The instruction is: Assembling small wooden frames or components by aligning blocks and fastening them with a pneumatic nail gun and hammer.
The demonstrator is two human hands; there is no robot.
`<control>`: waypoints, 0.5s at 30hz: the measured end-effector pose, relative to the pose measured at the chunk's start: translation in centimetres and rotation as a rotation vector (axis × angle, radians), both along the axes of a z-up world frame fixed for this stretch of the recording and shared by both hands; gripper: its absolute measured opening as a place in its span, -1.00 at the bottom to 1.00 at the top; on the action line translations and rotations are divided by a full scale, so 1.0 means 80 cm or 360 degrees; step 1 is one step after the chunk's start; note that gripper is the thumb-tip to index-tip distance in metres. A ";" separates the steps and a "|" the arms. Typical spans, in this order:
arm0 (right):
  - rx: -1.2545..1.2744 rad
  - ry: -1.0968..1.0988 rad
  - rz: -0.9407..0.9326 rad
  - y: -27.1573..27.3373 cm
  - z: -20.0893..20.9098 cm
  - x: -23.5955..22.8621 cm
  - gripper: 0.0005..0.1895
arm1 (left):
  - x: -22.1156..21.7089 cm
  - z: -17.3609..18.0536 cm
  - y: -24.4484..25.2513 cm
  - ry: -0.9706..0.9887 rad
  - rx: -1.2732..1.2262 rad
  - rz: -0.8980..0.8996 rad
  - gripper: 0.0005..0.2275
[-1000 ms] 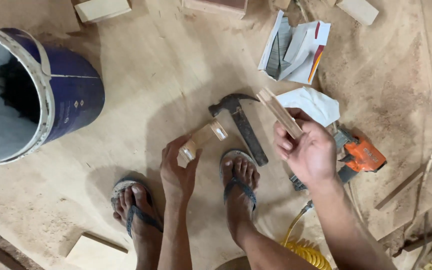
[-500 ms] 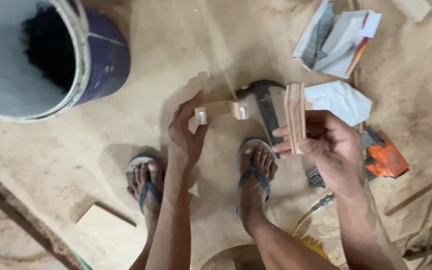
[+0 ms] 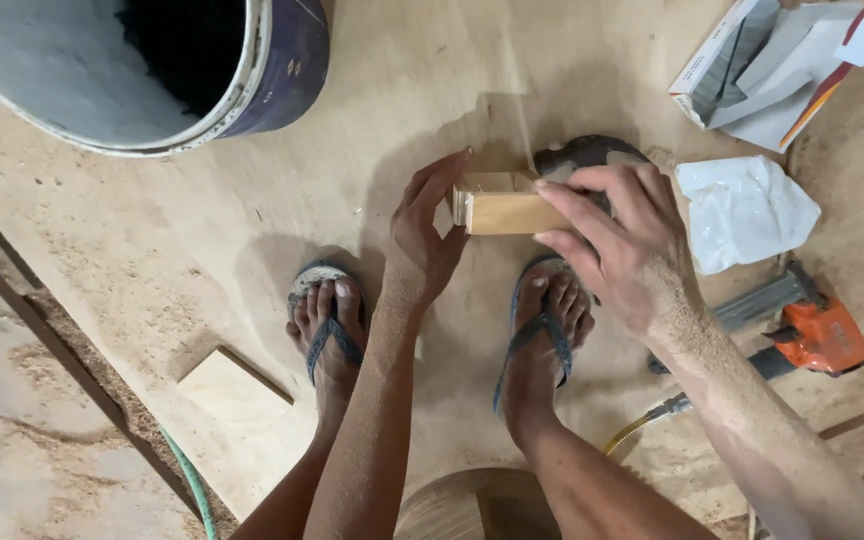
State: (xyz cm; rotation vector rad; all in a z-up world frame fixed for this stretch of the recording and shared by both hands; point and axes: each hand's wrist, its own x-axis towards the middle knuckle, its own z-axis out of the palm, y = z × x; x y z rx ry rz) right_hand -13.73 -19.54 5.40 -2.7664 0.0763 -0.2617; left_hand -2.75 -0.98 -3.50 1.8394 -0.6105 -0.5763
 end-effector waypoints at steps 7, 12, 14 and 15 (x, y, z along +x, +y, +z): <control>0.0039 0.0086 0.0052 0.005 0.001 0.006 -0.62 | 0.017 0.060 0.024 0.0066 -0.0105 -0.0045 -0.46; 0.0003 0.0094 0.0046 0.008 -0.004 0.005 -0.64 | 0.024 0.079 0.026 0.0273 -0.0147 -0.0025 -0.55; 0.0008 0.0098 0.0049 0.008 -0.004 0.007 -0.65 | 0.028 0.079 0.026 0.0274 -0.0162 -0.0026 -0.56; 0.0016 0.0113 0.0046 0.008 -0.003 0.007 -0.65 | 0.028 0.079 0.027 0.0284 -0.0174 -0.0032 -0.57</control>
